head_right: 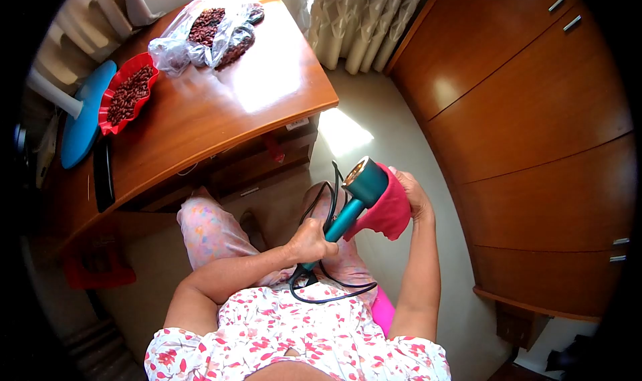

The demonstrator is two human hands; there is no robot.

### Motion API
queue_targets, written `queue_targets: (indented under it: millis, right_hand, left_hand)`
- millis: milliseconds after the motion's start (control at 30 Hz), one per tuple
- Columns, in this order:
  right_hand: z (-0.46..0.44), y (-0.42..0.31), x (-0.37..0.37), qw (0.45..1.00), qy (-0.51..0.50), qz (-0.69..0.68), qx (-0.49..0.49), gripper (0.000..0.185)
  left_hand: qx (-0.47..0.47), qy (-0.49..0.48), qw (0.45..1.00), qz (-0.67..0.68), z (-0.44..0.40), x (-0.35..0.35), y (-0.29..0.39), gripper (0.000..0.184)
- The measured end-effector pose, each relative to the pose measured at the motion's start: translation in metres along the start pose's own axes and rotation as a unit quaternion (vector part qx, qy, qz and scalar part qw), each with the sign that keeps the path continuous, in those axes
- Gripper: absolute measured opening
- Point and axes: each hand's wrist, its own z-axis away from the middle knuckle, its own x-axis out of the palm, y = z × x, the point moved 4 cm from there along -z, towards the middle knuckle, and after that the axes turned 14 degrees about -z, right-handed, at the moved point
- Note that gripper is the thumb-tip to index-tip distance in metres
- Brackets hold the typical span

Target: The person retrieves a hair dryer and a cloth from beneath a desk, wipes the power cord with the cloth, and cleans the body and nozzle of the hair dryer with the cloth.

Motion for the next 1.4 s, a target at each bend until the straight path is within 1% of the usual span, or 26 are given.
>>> queue_targets:
  millis: [33,67,100,167,200,233,267,300,333,367,433,500,567,600,633,700,733,800,833,933,1000,1067,1133,1200,1333,1400]
  right_hand:
    - [0.004,-0.001,0.003,0.998,0.011,-0.060,-0.025,0.043]
    - [0.007,-0.001,0.005,0.991,0.022,-0.119,-0.049,0.041]
    - [0.007,0.004,0.005,0.991,0.023,-0.120,-0.048,0.041]
    - [0.007,0.009,0.005,0.977,0.064,-0.165,-0.120,0.040]
    - [0.008,0.012,0.008,0.972,0.088,-0.159,-0.149,0.040]
    - [0.009,0.014,0.016,0.972,0.088,-0.159,-0.149,0.040]
    - [0.012,0.014,0.022,0.963,0.118,-0.174,-0.170,0.041]
    - [0.014,0.015,0.026,0.952,0.147,-0.189,-0.191,0.042]
    - [0.014,0.017,0.029,0.950,0.150,-0.184,-0.204,0.043]
    - [0.013,0.020,0.031,0.950,0.151,-0.185,-0.203,0.043]
    - [0.011,0.026,0.029,0.944,0.168,-0.170,-0.227,0.044]
    - [0.011,0.030,0.030,0.946,0.158,-0.156,-0.237,0.046]
    - [0.013,0.030,0.035,0.938,0.186,-0.113,-0.269,0.050]
    - [0.009,0.033,0.032,0.932,0.201,-0.092,-0.288,0.055]
    - [0.008,0.036,0.032,0.932,0.200,-0.092,-0.288,0.055]
    - [0.009,0.038,0.033,0.927,0.217,-0.033,-0.306,0.053]
    - [0.007,0.040,0.032,0.927,0.215,-0.033,-0.306,0.053]
    - [0.007,0.041,0.029,0.912,0.237,0.051,-0.331,0.050]
    - [0.007,0.042,0.029,0.912,0.237,0.050,-0.331,0.050]
    - [0.012,0.039,0.031,0.893,0.271,0.111,-0.341,0.048]
    - [0.020,0.033,0.039,0.897,0.283,0.172,-0.293,0.061]
    - [0.023,0.031,0.044,0.889,0.287,0.197,-0.297,0.060]
    - [0.025,0.031,0.049,0.881,0.292,0.221,-0.300,0.059]
    - [0.026,0.032,0.053,0.856,0.306,0.265,-0.321,0.054]
    - [0.029,0.035,0.055,0.843,0.318,0.273,-0.337,0.046]
    - [0.032,0.036,0.056,0.846,0.322,0.262,-0.333,0.036]
  left_hand:
    - [0.002,0.009,1.000,0.010,-0.001,0.001,-0.001,0.039]
    - [0.005,0.031,0.999,-0.007,-0.003,0.001,-0.003,0.063]
    - [0.005,0.028,1.000,-0.008,-0.004,0.002,-0.005,0.071]
    - [0.007,0.023,1.000,-0.010,-0.006,0.003,-0.007,0.089]
    - [-0.003,0.046,0.998,0.050,-0.006,0.003,-0.009,0.080]
    - [-0.014,0.069,0.992,0.109,-0.006,-0.001,-0.006,0.071]
    - [-0.014,0.069,0.992,0.109,-0.006,-0.007,-0.003,0.071]
    - [-0.060,-0.019,0.994,0.091,-0.007,-0.008,-0.004,0.061]
    - [-0.104,-0.108,0.986,0.072,-0.006,-0.007,-0.004,0.050]
    - [-0.105,-0.108,0.986,0.072,-0.005,-0.006,-0.005,0.050]
    - [-0.082,-0.062,0.991,0.083,-0.006,-0.005,-0.009,0.038]
    - [-0.067,-0.044,0.993,0.086,-0.006,-0.003,-0.013,0.036]
    - [-0.053,-0.026,0.994,0.089,-0.006,-0.003,-0.011,0.034]
    - [-0.066,-0.031,0.992,0.103,-0.006,-0.003,-0.011,0.025]
    - [-0.079,-0.035,0.989,0.116,-0.006,-0.004,-0.009,0.020]
    - [-0.080,-0.030,0.990,0.111,-0.004,-0.009,-0.004,0.020]
    - [-0.081,-0.024,0.991,0.106,-0.004,-0.011,-0.003,0.020]
    - [-0.074,-0.011,0.991,0.109,-0.005,-0.009,-0.005,0.020]
    - [-0.067,0.000,0.991,0.112,-0.005,-0.010,-0.006,0.020]
    - [-0.078,-0.007,0.991,0.108,-0.005,-0.011,-0.006,0.020]
    - [-0.083,-0.015,0.991,0.102,-0.005,-0.012,-0.004,0.022]
    - [-0.088,-0.024,0.991,0.097,-0.006,-0.011,-0.006,0.025]
    - [-0.061,0.015,0.995,0.080,-0.010,-0.012,-0.008,0.022]
    - [-0.063,0.016,0.994,0.086,-0.011,-0.012,-0.007,0.020]
    - [-0.076,0.012,0.989,0.125,-0.009,-0.020,0.003,0.017]
    - [-0.077,0.010,0.988,0.137,-0.009,-0.023,0.007,0.018]
